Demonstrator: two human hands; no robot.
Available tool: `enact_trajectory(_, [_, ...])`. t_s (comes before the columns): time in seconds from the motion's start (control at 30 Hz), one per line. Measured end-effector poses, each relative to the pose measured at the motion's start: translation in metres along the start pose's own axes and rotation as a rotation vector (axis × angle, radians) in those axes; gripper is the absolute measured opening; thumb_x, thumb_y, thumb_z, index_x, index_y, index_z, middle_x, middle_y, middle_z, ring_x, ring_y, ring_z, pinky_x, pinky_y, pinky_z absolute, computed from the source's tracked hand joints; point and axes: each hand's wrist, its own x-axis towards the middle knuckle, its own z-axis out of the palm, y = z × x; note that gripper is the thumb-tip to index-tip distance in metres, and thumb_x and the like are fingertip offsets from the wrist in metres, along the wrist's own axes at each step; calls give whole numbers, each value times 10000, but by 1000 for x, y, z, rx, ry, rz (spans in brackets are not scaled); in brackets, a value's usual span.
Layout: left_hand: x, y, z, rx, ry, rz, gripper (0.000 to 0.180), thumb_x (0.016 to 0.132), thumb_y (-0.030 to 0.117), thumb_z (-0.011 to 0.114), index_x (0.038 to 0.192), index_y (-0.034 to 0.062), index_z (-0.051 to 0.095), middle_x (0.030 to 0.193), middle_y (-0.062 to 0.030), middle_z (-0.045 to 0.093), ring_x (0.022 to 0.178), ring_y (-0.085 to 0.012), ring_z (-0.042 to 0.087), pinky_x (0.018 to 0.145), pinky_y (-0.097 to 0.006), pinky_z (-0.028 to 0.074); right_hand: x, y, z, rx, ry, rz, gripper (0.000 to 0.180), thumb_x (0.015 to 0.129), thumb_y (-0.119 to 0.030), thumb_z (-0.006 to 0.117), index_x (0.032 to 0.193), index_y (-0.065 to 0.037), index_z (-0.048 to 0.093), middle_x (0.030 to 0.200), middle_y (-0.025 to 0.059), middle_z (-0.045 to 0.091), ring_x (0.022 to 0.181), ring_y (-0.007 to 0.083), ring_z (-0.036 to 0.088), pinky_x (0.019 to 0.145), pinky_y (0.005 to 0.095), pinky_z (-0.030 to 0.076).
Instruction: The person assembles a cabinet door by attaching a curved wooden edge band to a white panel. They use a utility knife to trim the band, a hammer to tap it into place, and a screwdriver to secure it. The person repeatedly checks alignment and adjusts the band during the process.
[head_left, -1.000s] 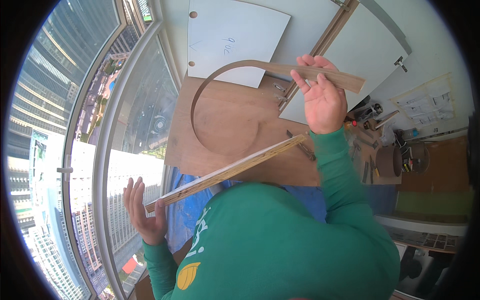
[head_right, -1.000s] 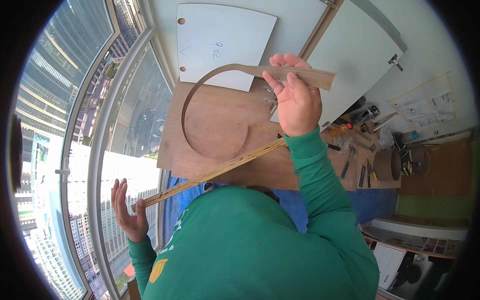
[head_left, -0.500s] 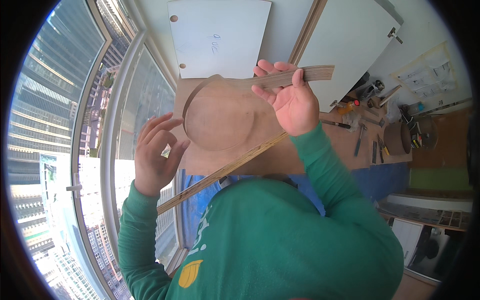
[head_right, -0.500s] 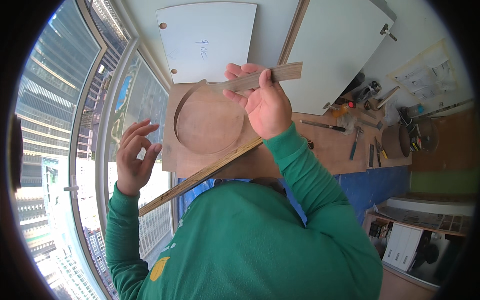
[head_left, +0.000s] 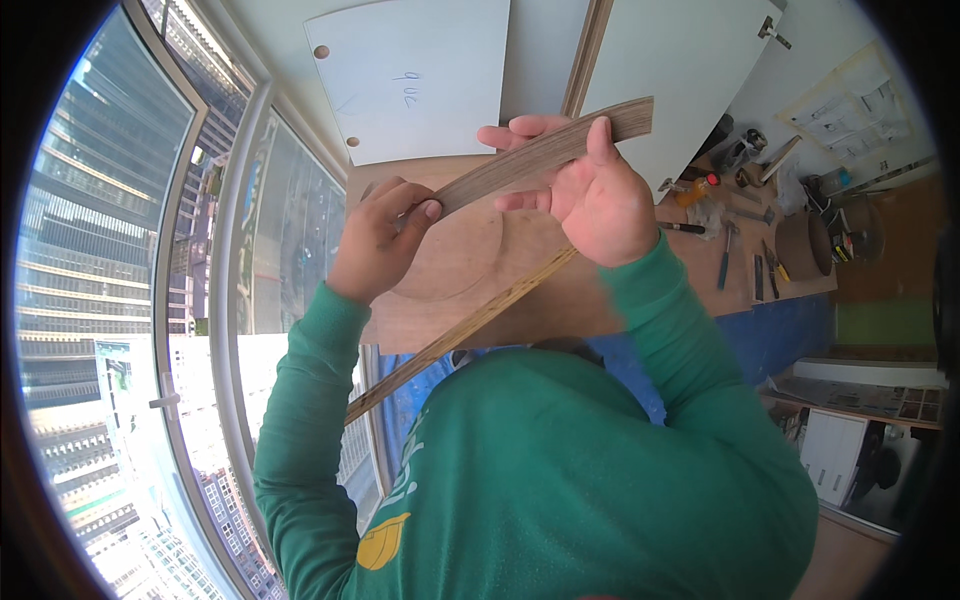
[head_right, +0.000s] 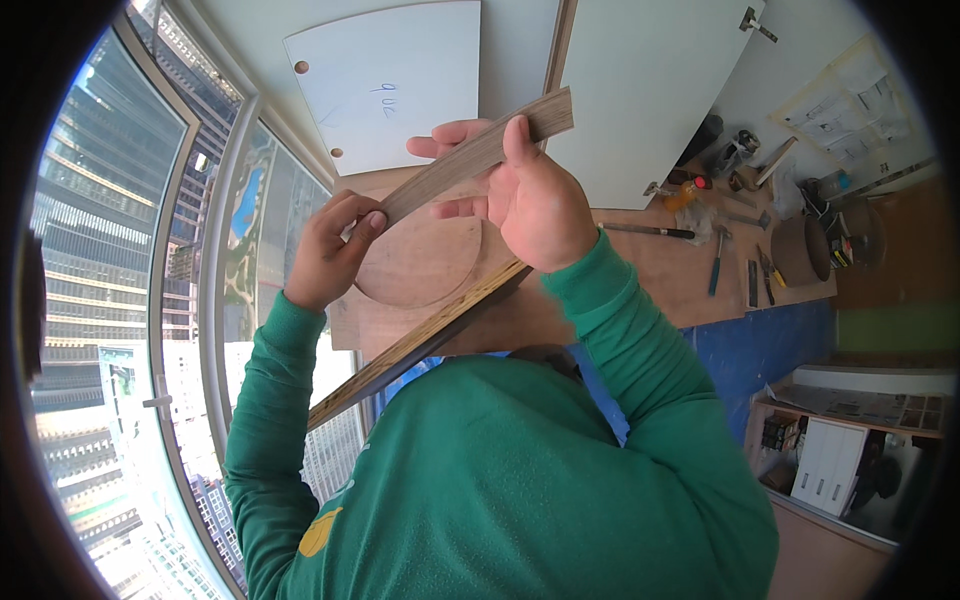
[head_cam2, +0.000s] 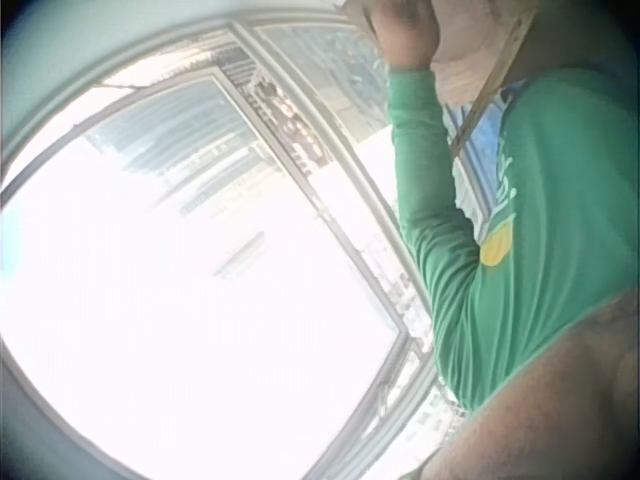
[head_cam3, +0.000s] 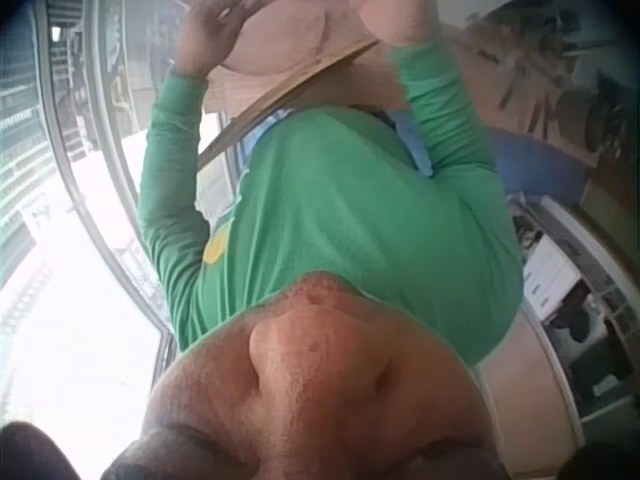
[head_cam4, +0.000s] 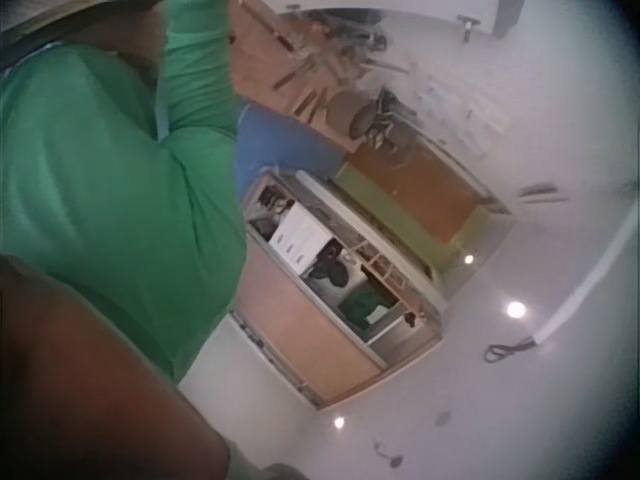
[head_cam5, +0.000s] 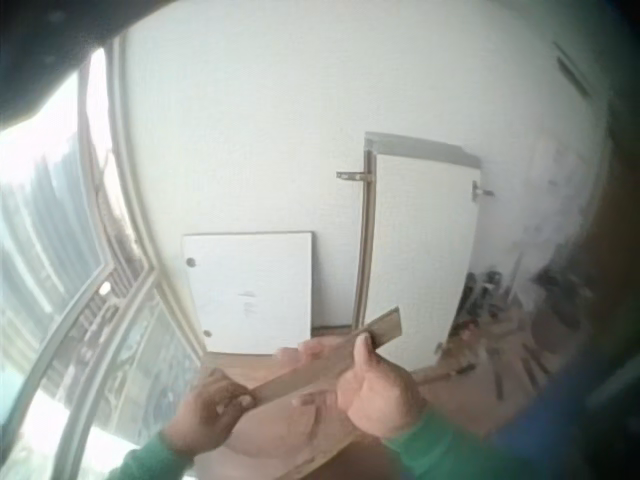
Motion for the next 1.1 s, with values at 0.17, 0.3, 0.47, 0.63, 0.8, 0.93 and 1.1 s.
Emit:
enact_trajectory(0.17, [-22,5,-8,97,-13,1,140,1018,156,706,1029,22,746,904,-113,641,820,-300,667,744,-423,527,-18,-3,-32,-278,340,78,427,1129,-406,567,1262,-18,687,1172,144,715,954,194,698,782,345,580])
enact_trajectory(0.3, [-40,21,-1,190,25,23,122,999,157,724,1035,45,756,889,-105,657,741,-316,678,676,-428,540,-39,4,-61,-442,446,223,280,1056,-278,738,1133,-9,733,878,32,690,691,99,624,575,247,495])
enact_trajectory(0.47, [-53,24,9,287,1,55,155,976,183,758,1087,74,768,860,-98,680,684,-320,697,610,-434,545,-50,13,-88,-493,504,337,190,1059,-220,722,1032,-33,704,745,21,654,557,41,507,480,212,400])
enact_trajectory(0.63, [-60,28,17,350,-75,65,366,901,335,855,1162,94,766,862,-72,714,693,-304,730,622,-417,578,-55,23,-96,-549,563,478,172,1039,-219,733,975,-62,704,680,-34,566,545,23,424,465,219,308])
enact_trajectory(0.8, [-62,41,20,418,-102,69,404,910,366,841,1192,90,751,851,-79,714,687,-316,732,621,-437,578,-57,31,-109,-563,537,483,186,1028,-222,747,926,-82,680,661,-77,480,544,22,363,469,228,254])
enact_trajectory(0.93, [-64,53,21,434,-110,2,426,892,362,862,1207,93,763,848,-98,733,705,-303,751,629,-409,591,-57,32,-111,-552,550,493,195,1026,-221,751,916,-82,671,664,-76,484,547,21,365,469,228,262])
enact_trajectory(1.1, [-68,51,24,421,-109,9,416,921,371,831,1205,76,751,822,-98,712,677,-318,733,611,-433,574,-56,28,-109,-580,537,503,206,1030,-231,756,921,-73,680,667,-72,492,537,18,360,457,227,257])
